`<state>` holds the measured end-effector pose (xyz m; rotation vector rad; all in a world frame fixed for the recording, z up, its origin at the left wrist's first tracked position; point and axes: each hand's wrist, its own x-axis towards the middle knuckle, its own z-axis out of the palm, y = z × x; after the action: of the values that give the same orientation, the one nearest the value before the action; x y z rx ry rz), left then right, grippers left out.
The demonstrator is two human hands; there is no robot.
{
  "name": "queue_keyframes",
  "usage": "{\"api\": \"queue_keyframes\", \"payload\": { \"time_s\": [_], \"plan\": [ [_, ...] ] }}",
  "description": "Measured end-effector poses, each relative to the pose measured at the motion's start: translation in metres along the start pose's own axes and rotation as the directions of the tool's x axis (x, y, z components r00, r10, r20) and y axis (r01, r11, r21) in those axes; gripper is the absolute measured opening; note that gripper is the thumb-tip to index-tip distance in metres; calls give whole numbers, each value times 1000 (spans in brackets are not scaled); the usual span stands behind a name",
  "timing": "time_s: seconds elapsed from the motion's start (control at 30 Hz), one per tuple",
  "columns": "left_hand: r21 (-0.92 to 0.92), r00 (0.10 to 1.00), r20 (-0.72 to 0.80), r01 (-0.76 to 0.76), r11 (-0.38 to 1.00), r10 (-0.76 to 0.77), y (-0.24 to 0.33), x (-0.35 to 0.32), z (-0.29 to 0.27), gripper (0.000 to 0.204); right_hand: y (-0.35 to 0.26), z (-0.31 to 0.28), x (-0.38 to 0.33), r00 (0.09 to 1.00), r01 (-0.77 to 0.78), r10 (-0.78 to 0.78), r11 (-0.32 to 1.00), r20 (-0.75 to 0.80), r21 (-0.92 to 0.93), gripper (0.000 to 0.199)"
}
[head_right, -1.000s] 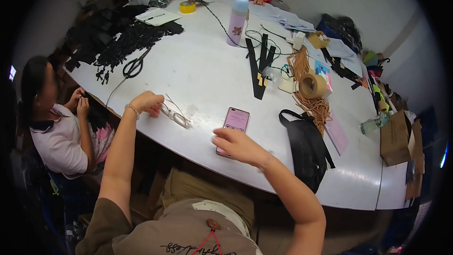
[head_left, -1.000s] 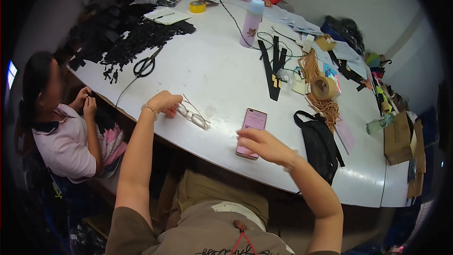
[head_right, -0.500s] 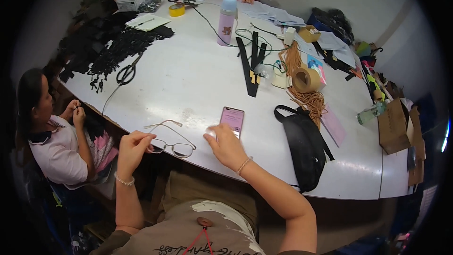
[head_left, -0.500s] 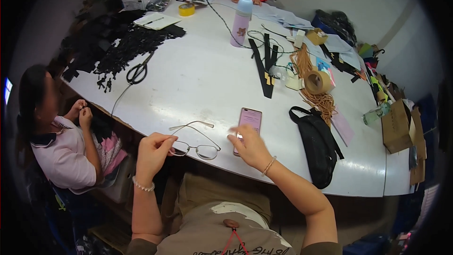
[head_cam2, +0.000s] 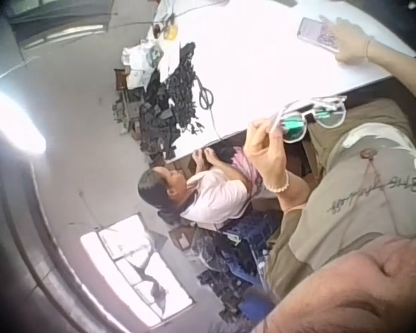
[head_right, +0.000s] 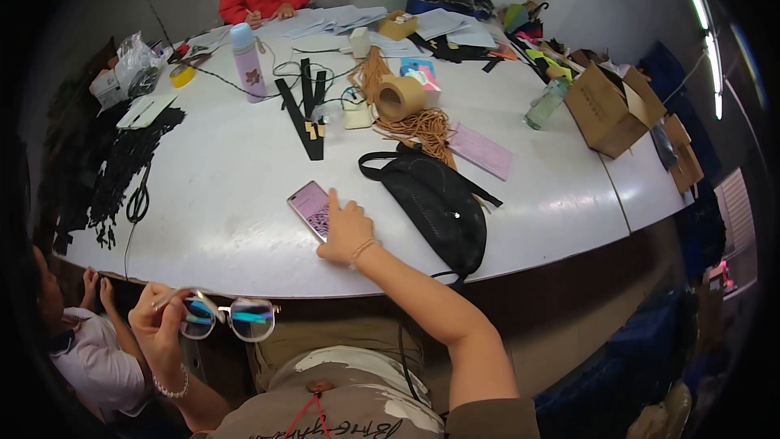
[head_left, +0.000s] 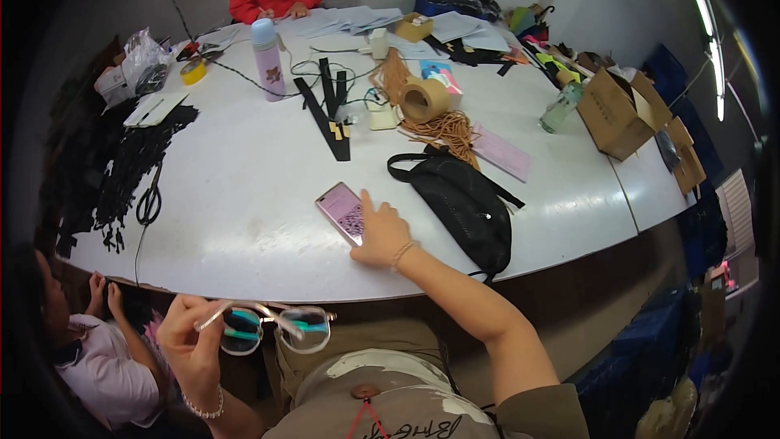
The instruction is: Assembling zipper pulls by attaching plastic caps to corded straps.
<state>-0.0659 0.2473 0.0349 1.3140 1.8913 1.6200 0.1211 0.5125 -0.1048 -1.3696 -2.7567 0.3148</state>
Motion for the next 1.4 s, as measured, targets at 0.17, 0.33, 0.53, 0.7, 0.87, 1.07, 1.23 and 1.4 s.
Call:
{"api": "queue_keyframes", "payload": {
  "time_s": [0.17,0.33,0.53,0.7,0.87,1.07,1.23,1.4],
  "plan": [
    [-79,995,77,75,994,-69,20,-5,9,14,101,-57,-29,856,-509,6,185,517,840,84],
    [-152,997,54,66,986,-58,51,-3,20,15,180,-100,-112,958,-133,268,102,101,986,67],
    [-175,995,96,44,984,-27,62,5,38,11,271,-85,-150,507,-705,862,426,-18,566,83],
    [-194,998,25,63,979,-59,57,7,52,8,280,-49,-151,535,-816,799,573,-274,79,91],
    [-131,996,79,62,990,-52,44,1,50,12,206,-71,-139,655,-713,634,699,-410,-58,72],
    [-99,989,75,131,986,-124,34,-12,49,11,17,-128,-127,882,360,-439,393,-171,846,56],
    [-28,997,-33,65,998,-66,37,-23,26,9,-23,-129,-134,864,355,-459,268,-205,896,38],
    [42,998,57,-10,999,8,37,-28,13,9,-65,-138,-130,986,116,-147,254,-80,960,22]
  ]
}}
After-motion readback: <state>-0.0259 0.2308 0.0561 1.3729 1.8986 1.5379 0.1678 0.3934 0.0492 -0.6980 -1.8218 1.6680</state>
